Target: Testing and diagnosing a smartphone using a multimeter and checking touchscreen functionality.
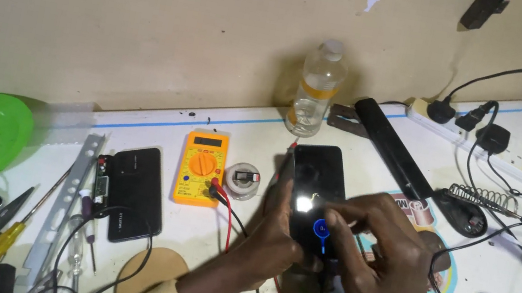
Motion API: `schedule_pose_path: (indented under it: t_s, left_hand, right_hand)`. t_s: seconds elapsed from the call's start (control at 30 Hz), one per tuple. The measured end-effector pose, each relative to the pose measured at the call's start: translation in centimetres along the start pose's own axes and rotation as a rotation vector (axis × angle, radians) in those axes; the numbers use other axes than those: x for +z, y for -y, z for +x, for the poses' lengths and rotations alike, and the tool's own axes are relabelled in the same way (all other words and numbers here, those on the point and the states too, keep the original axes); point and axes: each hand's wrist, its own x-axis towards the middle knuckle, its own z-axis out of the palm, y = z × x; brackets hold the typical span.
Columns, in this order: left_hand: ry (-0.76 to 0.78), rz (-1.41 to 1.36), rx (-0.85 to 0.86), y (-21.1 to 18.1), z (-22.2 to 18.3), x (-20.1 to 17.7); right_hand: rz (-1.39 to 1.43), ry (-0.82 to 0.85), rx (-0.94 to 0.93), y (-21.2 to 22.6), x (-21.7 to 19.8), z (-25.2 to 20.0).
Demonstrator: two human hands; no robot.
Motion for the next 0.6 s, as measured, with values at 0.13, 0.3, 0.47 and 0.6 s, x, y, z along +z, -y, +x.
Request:
schedule_pose_path:
  t_s: [0.13, 0.3, 0.47, 0.6]
  left_hand:
    - [-0.001, 0.033, -0.113, 3.0, 0.8, 0.0]
    - [0.025, 0.124, -0.487, 7.4, 1.7, -0.5]
    - [0.023, 0.180, -0.469, 5.1, 1.0, -0.9]
    - [0.033, 0.222, -0.514, 5.1, 1.0, -0.7]
  right_hand:
    - [0.057, 0.168, -0.094, 0.1, 2.6, 3.9]
    - [-0.258, 0.607, -0.227, -3.3, 7.8, 7.2]
    - [-0.262, 0.674, -0.201, -3.0, 9.6, 8.0]
    - [-0.299, 0.754, -0.169, -2.1, 10.2, 8.6]
